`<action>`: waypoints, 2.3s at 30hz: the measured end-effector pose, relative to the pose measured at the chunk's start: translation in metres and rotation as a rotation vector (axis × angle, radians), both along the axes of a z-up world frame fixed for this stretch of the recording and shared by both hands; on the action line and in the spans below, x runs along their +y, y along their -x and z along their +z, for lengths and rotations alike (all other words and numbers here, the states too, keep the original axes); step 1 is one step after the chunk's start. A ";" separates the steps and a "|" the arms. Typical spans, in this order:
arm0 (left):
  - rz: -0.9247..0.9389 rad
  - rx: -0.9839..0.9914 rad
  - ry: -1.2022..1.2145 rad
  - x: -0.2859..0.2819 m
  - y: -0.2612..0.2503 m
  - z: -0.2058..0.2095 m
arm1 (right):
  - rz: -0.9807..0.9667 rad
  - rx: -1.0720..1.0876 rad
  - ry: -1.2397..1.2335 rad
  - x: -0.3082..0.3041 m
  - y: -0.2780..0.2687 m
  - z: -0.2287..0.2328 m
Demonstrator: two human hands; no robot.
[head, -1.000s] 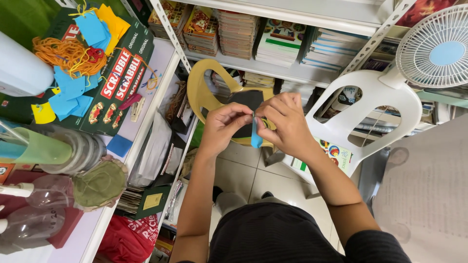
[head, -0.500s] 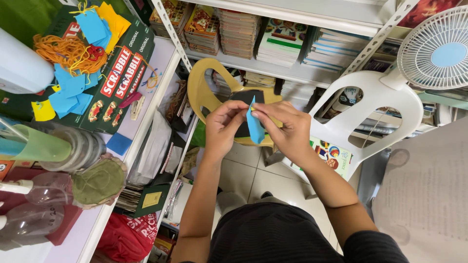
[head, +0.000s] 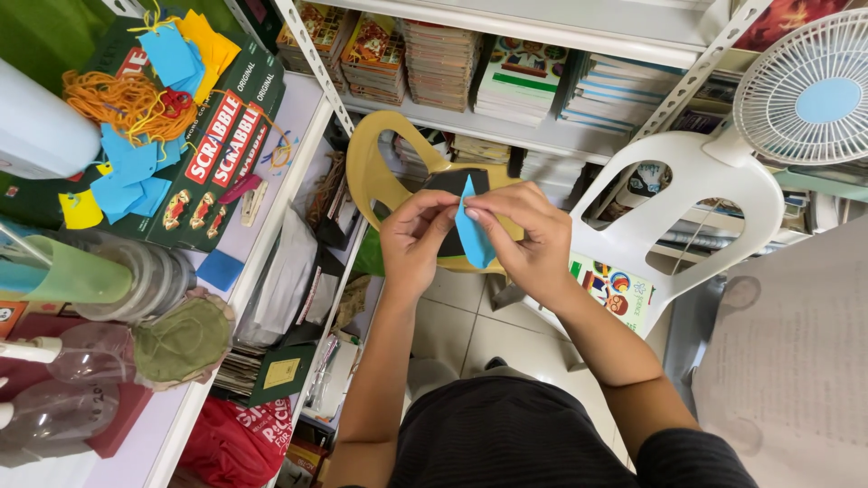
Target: Tying yellow strings through the holes of blue and yellow paper tags.
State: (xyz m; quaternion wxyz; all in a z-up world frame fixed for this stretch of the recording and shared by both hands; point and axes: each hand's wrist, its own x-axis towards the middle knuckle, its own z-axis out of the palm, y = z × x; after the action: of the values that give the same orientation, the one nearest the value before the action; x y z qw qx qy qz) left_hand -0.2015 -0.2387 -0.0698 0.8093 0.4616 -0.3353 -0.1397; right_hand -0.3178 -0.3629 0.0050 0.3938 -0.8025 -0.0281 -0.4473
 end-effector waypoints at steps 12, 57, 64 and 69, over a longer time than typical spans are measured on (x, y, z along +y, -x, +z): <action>0.014 0.028 -0.037 -0.002 0.006 0.011 | 0.018 0.024 0.055 -0.006 0.003 -0.010; -0.170 0.160 0.095 -0.082 0.042 -0.022 | 0.127 0.038 -0.947 -0.061 0.043 -0.077; -0.110 -0.038 -0.045 -0.082 0.032 -0.023 | 0.077 -0.019 -0.818 -0.054 0.032 -0.083; -0.141 -0.125 -0.127 -0.076 0.018 -0.011 | -0.130 0.063 -0.271 -0.049 0.027 -0.058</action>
State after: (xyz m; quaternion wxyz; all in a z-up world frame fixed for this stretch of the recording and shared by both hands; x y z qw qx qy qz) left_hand -0.2192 -0.3149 -0.0805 0.7442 0.4948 -0.4073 -0.1883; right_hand -0.3451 -0.4119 -0.0528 0.4692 -0.7558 0.0968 -0.4464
